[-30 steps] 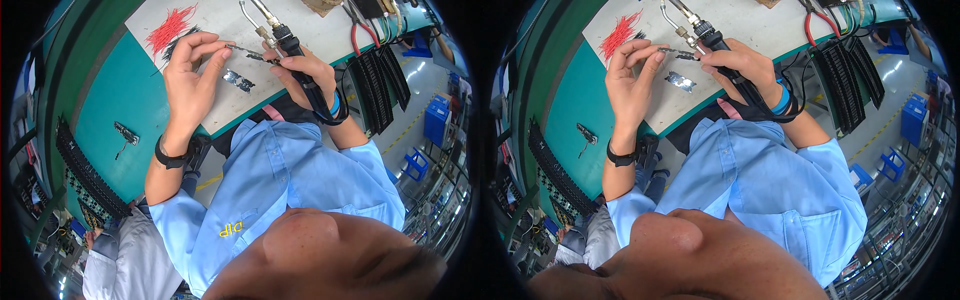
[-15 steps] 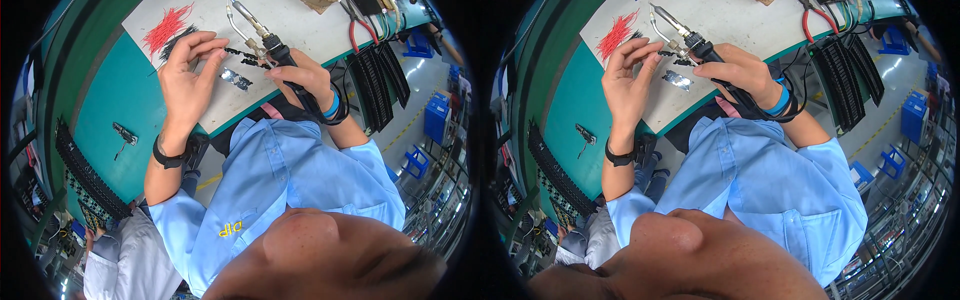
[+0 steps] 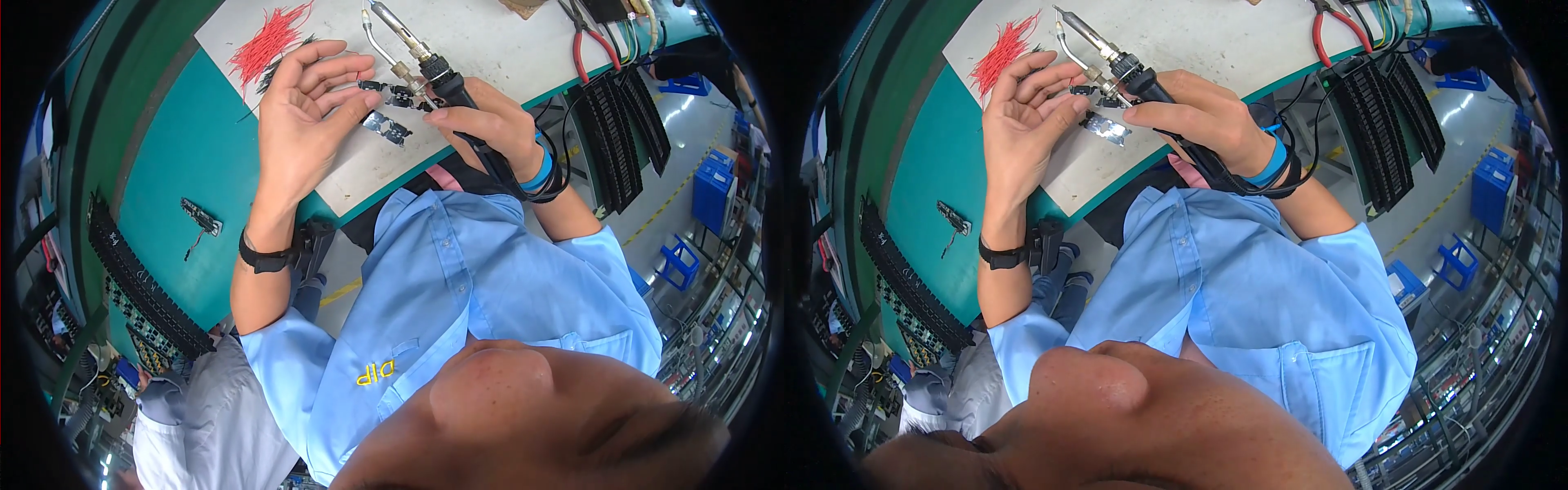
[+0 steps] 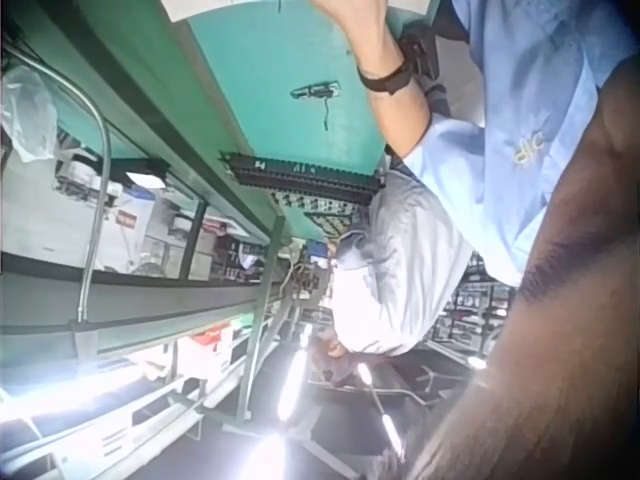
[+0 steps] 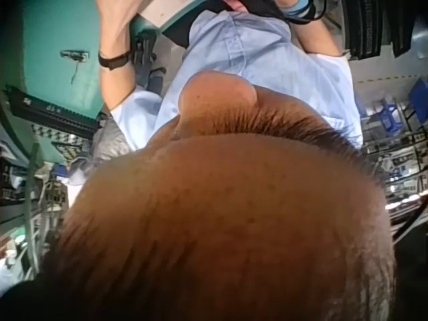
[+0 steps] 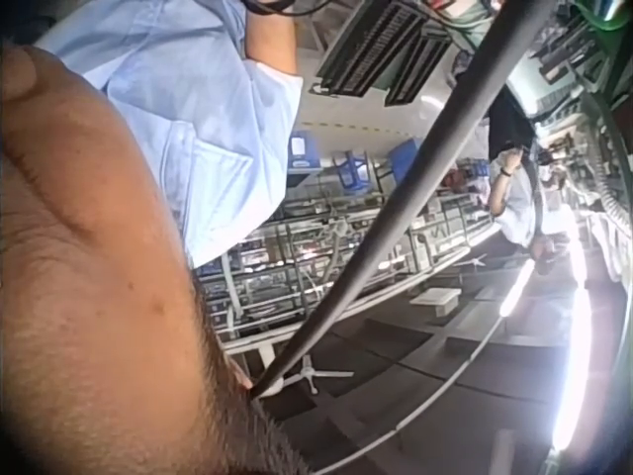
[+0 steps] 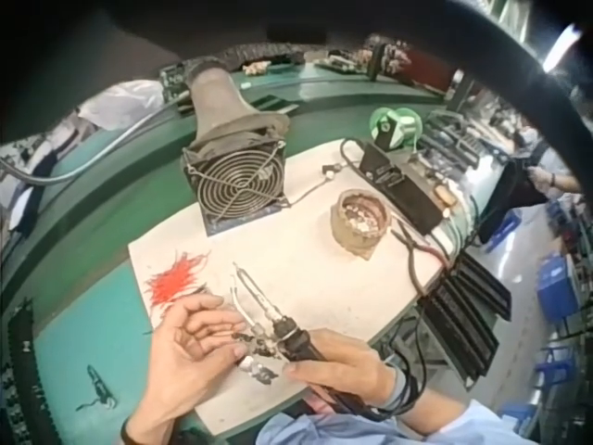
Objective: The person picks up a circuit board and wires by hand, then solders the wires onto the board using a soldering iron. They repeat this process with another wire and circuit board before setting them down.
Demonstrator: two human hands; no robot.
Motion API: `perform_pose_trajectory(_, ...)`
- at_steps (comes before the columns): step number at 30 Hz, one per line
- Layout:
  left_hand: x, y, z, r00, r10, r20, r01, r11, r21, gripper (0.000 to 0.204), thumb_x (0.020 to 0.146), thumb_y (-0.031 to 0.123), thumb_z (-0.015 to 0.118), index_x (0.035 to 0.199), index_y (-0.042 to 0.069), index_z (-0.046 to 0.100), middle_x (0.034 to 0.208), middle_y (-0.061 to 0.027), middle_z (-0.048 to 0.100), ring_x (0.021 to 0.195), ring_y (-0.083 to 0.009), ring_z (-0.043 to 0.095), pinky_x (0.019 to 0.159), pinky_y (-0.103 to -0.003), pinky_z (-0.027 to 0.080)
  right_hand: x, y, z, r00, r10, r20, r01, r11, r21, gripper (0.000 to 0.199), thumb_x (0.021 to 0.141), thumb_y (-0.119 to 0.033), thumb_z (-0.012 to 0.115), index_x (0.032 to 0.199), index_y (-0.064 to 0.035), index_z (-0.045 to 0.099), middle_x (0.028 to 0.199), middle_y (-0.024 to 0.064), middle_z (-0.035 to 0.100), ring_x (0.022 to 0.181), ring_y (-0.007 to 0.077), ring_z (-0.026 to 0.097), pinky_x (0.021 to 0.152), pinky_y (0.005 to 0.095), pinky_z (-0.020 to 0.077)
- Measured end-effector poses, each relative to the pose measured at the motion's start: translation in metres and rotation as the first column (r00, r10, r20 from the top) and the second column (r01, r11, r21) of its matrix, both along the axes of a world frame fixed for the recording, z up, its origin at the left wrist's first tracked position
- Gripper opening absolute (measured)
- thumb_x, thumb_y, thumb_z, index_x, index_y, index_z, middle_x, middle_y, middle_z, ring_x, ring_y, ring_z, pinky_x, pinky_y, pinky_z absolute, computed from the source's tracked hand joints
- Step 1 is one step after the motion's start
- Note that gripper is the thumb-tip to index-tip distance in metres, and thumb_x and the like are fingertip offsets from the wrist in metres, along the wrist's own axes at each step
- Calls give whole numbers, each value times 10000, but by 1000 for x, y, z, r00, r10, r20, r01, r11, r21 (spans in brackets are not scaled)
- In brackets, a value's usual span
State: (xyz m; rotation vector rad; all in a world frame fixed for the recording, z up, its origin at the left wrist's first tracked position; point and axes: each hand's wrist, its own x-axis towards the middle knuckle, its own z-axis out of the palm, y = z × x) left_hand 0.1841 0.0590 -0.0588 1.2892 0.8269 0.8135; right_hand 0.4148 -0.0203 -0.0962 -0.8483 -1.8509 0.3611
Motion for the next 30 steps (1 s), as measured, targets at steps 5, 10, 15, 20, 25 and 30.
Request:
perform_pose_trajectory(5,0,1,0,1000,4,29,-1,997,-73,545,866,-169,691,1348,-48,465,1245,-218,670,1162,-256,668,989,-344,588,0,-1,-1,999,-10,35,10,1000,-7,486,730,127,819,1162,-44,677,1012,204,721,813,279,686,751,335,565)
perform_pose_trajectory(10,0,1,0,999,4,33,-1,995,-104,528,874,-174,674,1343,-55,463,1231,-218,678,1141,-250,679,976,-340,597,3,1,0,998,32,62,-32,999,-3,466,751,95,836,1164,-43,670,1073,236,720,865,317,709,791,356,579)
perform_pose_trajectory(15,0,1,-1,1000,10,14,-8,994,-112,524,873,-180,665,1340,-57,463,1219,-213,685,1121,-242,690,965,-335,604,4,1,-2,995,54,88,-53,999,-10,480,747,81,844,1174,-36,658,1105,249,715,900,335,717,816,379,585)
perform_pose_trajectory(20,2,0,-2,1000,22,5,-21,997,-80,513,872,-187,654,1332,-57,468,1218,-212,685,1124,-239,690,959,-328,607,4,2,0,994,50,102,-49,999,-15,493,749,94,836,1186,-33,647,1109,248,716,905,339,718,818,391,585)
perform_pose_trajectory(25,3,-1,-4,999,30,13,-29,999,-44,499,875,-183,649,1325,-56,475,1200,-205,692,1123,-234,692,952,-323,607,4,3,-3,994,38,100,-36,999,-18,489,753,103,830,1185,-38,649,1090,233,720,894,337,719,810,381,585)
perform_pose_trajectory(30,3,-2,-4,998,21,-54,-22,999,-25,486,872,-175,649,1315,-54,490,1189,-189,701,1118,-221,693,937,-313,607,0,1,3,997,18,78,-13,998,-57,472,766,95,836,1182,-31,653,1059,218,725,892,322,723,796,363,588)
